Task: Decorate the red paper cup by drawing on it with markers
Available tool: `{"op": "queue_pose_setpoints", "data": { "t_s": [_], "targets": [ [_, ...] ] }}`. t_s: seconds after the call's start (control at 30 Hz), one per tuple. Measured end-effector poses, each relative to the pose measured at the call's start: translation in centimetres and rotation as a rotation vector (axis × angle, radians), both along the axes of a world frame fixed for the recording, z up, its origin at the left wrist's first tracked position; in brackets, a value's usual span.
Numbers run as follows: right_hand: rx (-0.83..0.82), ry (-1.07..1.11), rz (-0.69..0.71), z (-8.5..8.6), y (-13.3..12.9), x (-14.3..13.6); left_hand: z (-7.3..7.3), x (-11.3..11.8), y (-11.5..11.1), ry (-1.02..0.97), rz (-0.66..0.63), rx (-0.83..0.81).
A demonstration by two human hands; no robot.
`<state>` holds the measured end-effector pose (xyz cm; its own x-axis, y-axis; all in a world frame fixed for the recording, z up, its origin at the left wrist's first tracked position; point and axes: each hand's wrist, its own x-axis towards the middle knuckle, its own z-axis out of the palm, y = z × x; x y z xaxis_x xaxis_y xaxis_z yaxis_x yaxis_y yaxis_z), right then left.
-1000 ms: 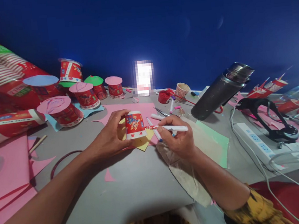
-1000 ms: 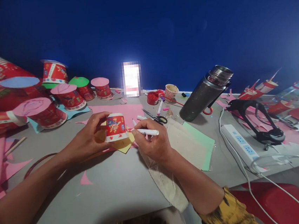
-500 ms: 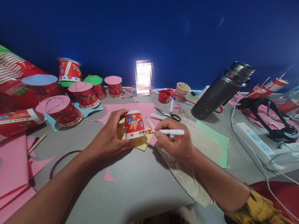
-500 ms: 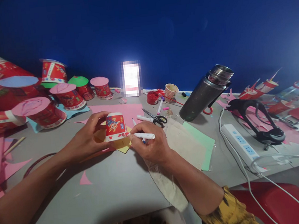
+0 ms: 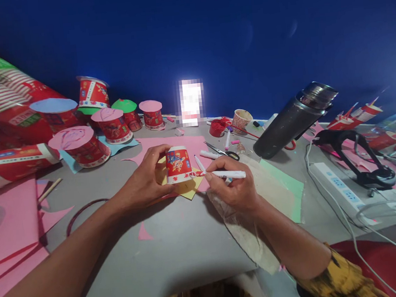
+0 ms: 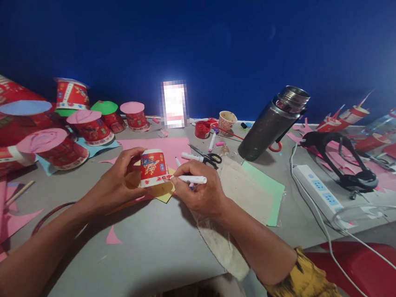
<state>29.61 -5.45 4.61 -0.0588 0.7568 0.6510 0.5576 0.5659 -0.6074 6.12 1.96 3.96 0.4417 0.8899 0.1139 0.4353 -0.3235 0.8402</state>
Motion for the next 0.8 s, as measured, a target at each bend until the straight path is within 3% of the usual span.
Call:
{"op": "queue_pose_setpoints", "data": {
  "t_s": [0.8],
  "targets": [
    [0.024,0.013,0.0,-0.02,-0.01,-0.18,0.23,0.27,-0.21,-0.05,-0.006,0.006]
  ]
}}
